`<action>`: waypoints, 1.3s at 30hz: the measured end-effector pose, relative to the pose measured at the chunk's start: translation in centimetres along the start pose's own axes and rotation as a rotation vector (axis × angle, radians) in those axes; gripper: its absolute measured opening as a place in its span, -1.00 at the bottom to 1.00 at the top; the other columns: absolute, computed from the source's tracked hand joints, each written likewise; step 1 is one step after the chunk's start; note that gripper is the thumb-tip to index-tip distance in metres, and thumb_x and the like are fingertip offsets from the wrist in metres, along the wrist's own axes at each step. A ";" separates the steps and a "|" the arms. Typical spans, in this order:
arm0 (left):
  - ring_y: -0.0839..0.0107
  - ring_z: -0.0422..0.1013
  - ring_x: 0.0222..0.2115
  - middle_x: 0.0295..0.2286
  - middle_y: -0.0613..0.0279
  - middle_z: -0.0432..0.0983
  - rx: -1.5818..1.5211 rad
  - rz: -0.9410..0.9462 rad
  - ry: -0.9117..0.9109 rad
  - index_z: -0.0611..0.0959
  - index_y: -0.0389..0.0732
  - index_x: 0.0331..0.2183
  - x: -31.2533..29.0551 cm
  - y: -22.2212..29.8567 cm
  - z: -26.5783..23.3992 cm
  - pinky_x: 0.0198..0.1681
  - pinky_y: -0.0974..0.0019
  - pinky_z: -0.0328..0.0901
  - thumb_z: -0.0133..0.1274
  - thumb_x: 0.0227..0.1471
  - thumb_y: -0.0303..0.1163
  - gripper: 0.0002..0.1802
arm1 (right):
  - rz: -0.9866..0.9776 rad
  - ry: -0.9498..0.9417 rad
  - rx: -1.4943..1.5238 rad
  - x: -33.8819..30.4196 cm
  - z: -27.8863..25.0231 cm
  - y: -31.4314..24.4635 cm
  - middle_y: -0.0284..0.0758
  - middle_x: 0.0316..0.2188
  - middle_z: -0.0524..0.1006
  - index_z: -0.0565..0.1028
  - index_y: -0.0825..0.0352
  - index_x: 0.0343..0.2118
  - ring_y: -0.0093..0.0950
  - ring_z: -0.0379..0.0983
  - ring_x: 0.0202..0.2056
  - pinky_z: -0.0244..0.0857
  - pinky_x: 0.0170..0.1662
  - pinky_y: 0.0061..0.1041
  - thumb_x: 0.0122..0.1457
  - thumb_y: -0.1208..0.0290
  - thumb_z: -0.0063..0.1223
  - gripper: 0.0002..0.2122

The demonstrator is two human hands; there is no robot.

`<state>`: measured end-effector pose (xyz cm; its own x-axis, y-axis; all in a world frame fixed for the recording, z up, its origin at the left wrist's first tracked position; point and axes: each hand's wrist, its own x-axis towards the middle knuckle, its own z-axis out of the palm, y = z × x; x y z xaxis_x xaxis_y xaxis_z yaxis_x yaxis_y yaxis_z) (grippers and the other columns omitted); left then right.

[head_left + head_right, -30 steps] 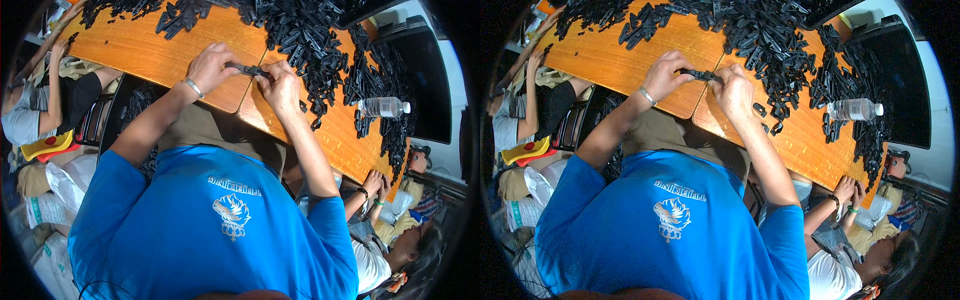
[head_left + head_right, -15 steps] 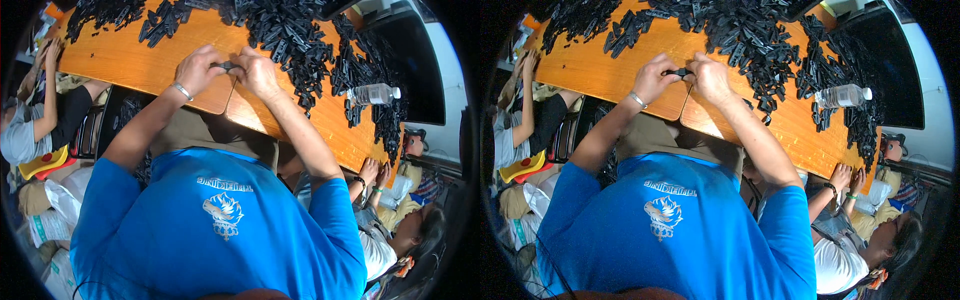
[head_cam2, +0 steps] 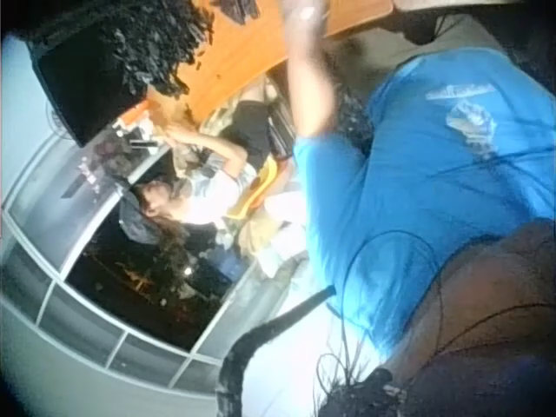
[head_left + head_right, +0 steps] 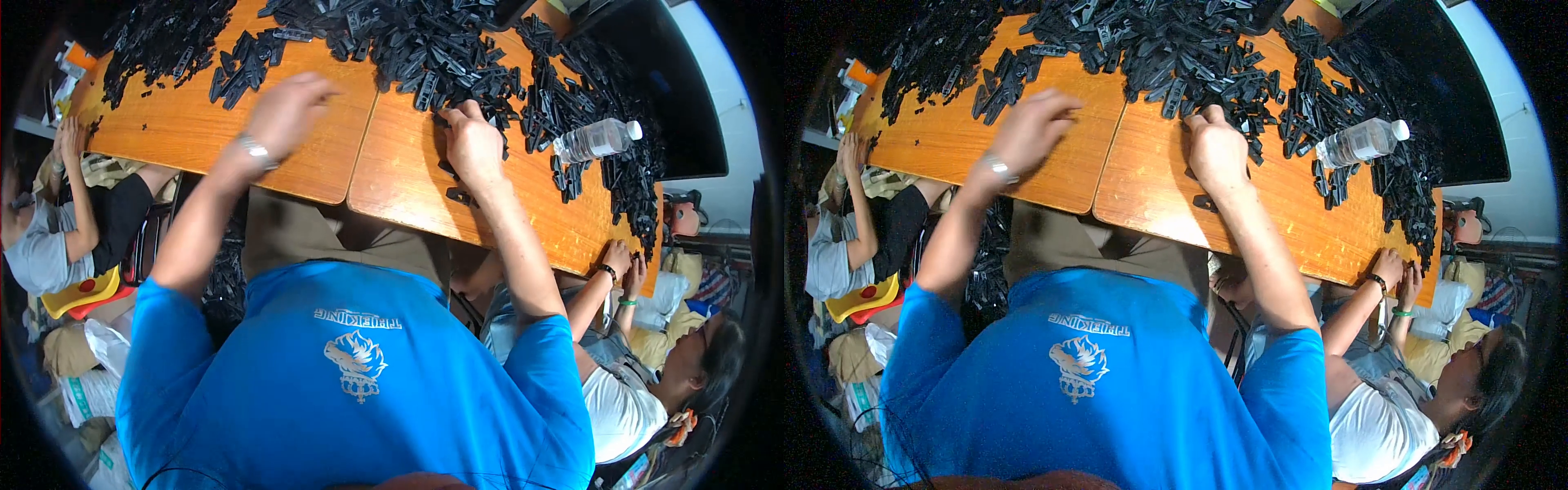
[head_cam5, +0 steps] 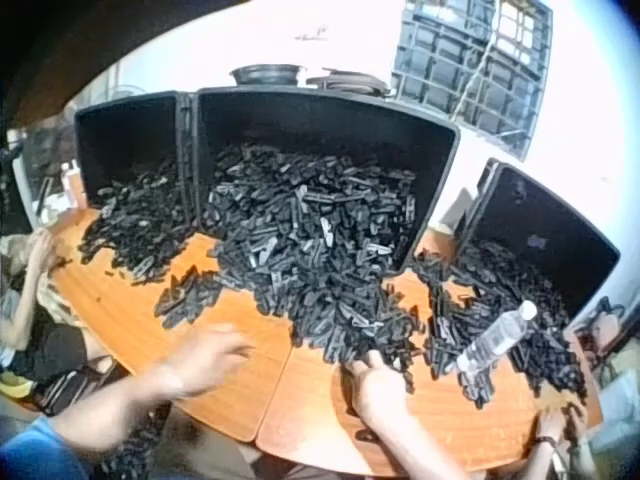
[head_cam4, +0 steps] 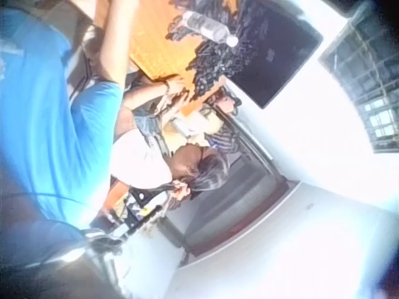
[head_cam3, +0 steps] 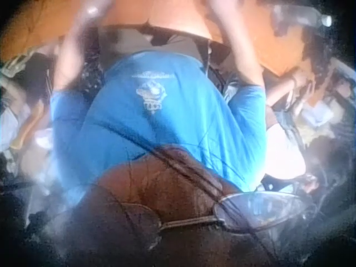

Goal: The person assembles small plastic components by hand at a long table.

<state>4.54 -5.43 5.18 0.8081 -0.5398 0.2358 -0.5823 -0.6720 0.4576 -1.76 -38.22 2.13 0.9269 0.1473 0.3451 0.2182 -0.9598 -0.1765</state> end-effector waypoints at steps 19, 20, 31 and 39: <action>0.20 0.45 0.05 -0.02 0.19 0.56 0.118 0.426 0.106 0.63 -0.20 -0.19 8.9 3.5 10.3 0.03 0.11 0.39 0.32 -0.04 -0.50 -0.68 | 0.003 -0.007 0.386 0.4 1.3 0.0 -0.12 -0.26 0.65 0.60 0.38 -0.26 -0.12 0.65 -0.30 0.54 -0.21 -0.18 0.02 0.56 0.47 -0.76; 0.22 0.50 -0.02 -0.05 0.17 0.56 0.020 0.400 0.134 0.60 -0.24 -0.16 8.1 3.5 9.9 -0.03 0.13 0.44 0.36 -0.06 -0.55 -0.61 | 0.091 -0.052 0.437 0.2 1.0 -0.2 -0.16 -0.37 0.66 0.58 0.41 -0.25 -0.31 0.65 -0.42 0.53 -0.32 -0.34 0.06 0.57 0.49 -0.74; 0.40 0.60 -0.20 -0.27 0.25 0.64 -1.055 -0.166 0.123 0.64 -0.24 -0.07 1.2 1.1 11.9 -0.14 0.27 0.52 0.32 0.12 -0.51 -0.67 | 0.430 -0.222 0.845 0.6 3.5 -4.0 -0.28 -0.52 0.67 0.62 0.48 -0.12 -0.56 0.63 -0.55 0.50 -0.48 -0.54 0.43 0.52 0.11 -0.86; 0.02 0.48 -0.14 -0.30 0.13 0.59 -0.322 0.009 0.254 0.71 -0.14 -0.30 -0.2 -0.2 9.9 -0.01 0.06 0.41 0.41 -0.09 -0.46 -0.75 | 0.448 -0.283 0.890 0.7 3.1 -3.6 -0.23 -0.27 0.66 0.60 0.52 0.01 -0.51 0.65 -0.37 0.57 -0.28 -0.53 0.39 0.64 0.06 -0.79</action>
<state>3.59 -10.18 -3.47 0.8230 -0.3754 0.4263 -0.5642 -0.4530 0.6903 -0.90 -33.89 0.13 0.9914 -0.0186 -0.1292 -0.1245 -0.4337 -0.8924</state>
